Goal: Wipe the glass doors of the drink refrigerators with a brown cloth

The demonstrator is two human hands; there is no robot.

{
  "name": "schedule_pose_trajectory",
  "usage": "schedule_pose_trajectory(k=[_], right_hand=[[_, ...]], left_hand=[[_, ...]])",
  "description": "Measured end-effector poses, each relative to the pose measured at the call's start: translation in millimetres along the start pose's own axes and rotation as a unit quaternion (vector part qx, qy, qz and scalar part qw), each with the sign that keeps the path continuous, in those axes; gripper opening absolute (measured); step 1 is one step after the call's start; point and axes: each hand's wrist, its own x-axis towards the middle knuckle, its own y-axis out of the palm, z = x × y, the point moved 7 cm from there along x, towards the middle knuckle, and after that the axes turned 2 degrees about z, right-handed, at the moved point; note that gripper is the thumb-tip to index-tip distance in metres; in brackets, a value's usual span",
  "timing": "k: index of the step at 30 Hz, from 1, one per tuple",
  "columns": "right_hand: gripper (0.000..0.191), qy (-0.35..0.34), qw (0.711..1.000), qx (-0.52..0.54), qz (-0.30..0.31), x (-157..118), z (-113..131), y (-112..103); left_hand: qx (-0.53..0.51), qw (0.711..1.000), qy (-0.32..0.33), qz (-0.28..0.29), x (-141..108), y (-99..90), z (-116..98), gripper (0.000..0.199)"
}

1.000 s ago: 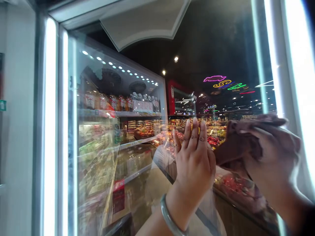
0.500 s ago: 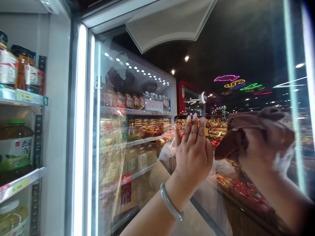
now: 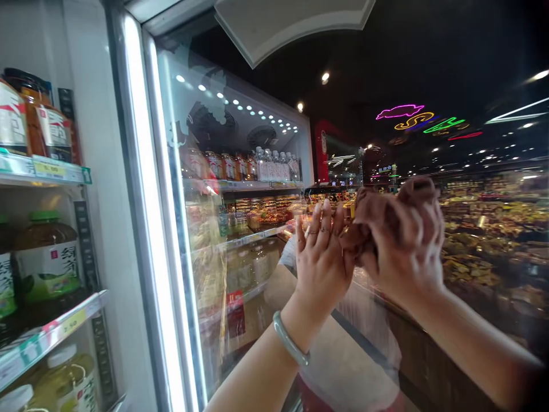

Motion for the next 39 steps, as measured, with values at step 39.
schedule_pose_trajectory(k=[39], right_hand=[[0.024,-0.155,0.976,0.144,0.052,128.7,182.0,83.4]], left_hand=[[-0.015,0.982,-0.168,-0.086,-26.6,-94.2,247.5,0.056]])
